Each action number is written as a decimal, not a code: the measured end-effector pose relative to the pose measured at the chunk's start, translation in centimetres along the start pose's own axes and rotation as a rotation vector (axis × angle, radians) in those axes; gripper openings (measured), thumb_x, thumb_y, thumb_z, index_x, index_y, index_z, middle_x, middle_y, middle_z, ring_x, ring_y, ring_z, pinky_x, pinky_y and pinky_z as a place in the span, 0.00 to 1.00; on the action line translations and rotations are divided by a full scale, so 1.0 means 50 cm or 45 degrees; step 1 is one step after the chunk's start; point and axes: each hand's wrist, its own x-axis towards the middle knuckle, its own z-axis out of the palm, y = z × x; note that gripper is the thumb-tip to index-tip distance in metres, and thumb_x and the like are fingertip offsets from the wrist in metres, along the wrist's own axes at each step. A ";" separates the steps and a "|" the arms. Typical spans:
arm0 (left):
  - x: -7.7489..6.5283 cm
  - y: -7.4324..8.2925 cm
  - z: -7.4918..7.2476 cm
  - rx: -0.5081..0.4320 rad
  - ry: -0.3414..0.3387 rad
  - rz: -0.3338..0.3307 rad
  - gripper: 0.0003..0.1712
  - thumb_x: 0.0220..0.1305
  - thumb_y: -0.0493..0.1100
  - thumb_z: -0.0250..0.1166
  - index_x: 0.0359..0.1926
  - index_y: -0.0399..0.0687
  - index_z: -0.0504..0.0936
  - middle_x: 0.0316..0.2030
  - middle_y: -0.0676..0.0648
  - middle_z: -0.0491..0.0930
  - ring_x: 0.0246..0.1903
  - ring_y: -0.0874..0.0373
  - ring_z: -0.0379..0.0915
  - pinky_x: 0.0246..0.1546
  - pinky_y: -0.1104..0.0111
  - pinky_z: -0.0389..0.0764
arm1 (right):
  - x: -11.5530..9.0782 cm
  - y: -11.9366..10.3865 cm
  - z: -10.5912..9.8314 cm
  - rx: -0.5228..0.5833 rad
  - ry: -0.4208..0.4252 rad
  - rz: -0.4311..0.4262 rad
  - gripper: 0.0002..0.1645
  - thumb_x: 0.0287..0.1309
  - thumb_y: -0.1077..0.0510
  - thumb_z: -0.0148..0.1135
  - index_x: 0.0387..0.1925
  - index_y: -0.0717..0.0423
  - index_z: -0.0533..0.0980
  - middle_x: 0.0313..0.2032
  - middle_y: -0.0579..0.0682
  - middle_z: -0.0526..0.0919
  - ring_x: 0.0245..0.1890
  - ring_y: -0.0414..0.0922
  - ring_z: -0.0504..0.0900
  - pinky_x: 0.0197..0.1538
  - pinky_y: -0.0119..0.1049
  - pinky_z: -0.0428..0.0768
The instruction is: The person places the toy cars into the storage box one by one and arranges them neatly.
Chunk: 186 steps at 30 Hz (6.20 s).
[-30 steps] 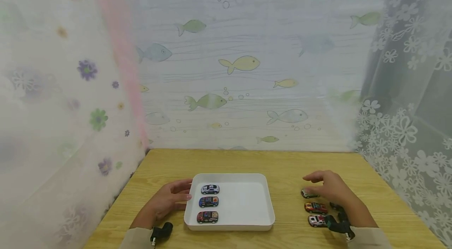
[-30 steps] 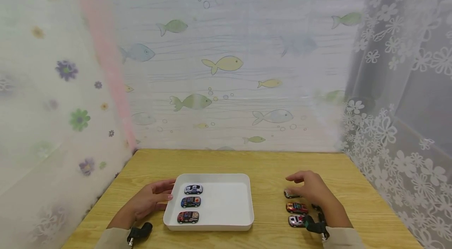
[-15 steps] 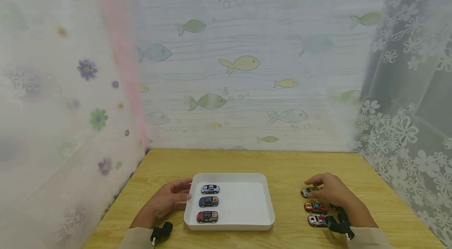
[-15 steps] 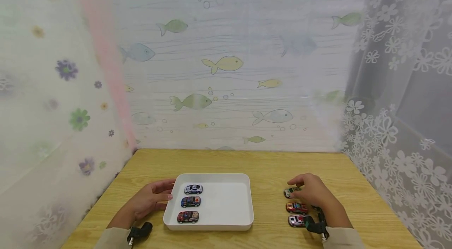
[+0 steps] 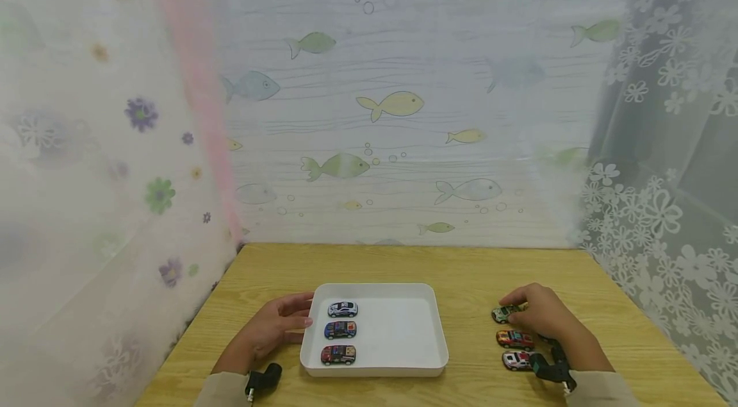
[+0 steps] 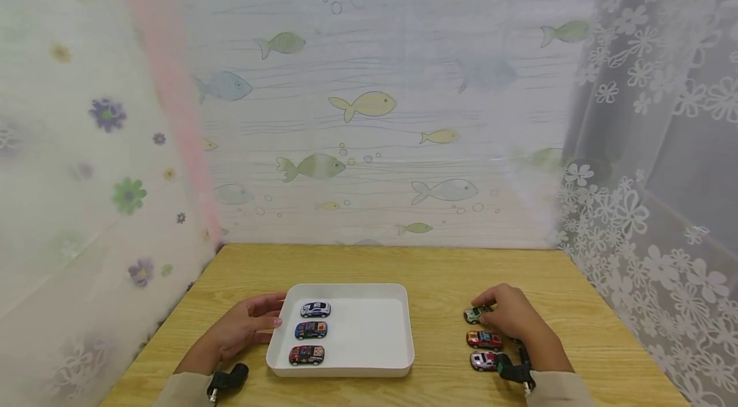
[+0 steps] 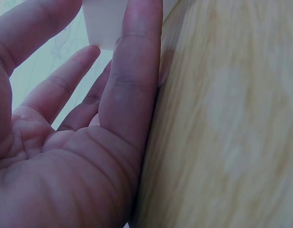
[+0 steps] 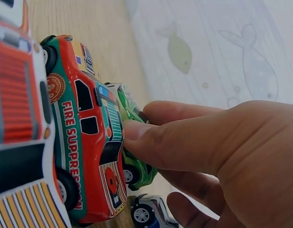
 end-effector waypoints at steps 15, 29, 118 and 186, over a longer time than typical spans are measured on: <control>-0.003 0.004 0.005 0.021 0.030 -0.011 0.43 0.66 0.41 0.72 0.78 0.45 0.64 0.74 0.32 0.65 0.62 0.46 0.78 0.54 0.50 0.86 | 0.005 0.003 0.001 -0.013 0.033 -0.026 0.15 0.55 0.60 0.77 0.46 0.51 0.88 0.45 0.51 0.90 0.46 0.52 0.86 0.45 0.48 0.86; 0.000 0.000 0.004 0.022 0.033 -0.013 0.43 0.65 0.40 0.73 0.78 0.45 0.65 0.74 0.33 0.66 0.65 0.45 0.74 0.54 0.50 0.86 | 0.012 -0.029 0.000 -0.056 0.114 -0.079 0.15 0.56 0.52 0.77 0.46 0.44 0.89 0.44 0.45 0.90 0.48 0.51 0.86 0.51 0.54 0.85; 0.002 -0.002 -0.002 -0.001 -0.002 0.016 0.42 0.67 0.38 0.71 0.78 0.43 0.64 0.74 0.32 0.65 0.68 0.44 0.72 0.54 0.50 0.86 | 0.190 -0.320 0.211 0.141 -0.094 -0.257 0.07 0.52 0.58 0.81 0.33 0.44 0.90 0.32 0.38 0.89 0.31 0.38 0.84 0.36 0.36 0.83; 0.000 0.004 0.004 -0.012 0.004 0.004 0.41 0.67 0.38 0.71 0.78 0.43 0.64 0.74 0.32 0.65 0.67 0.46 0.73 0.54 0.50 0.86 | 0.181 -0.310 0.212 0.096 -0.134 -0.290 0.13 0.52 0.57 0.81 0.41 0.49 0.89 0.38 0.42 0.90 0.40 0.39 0.84 0.46 0.40 0.86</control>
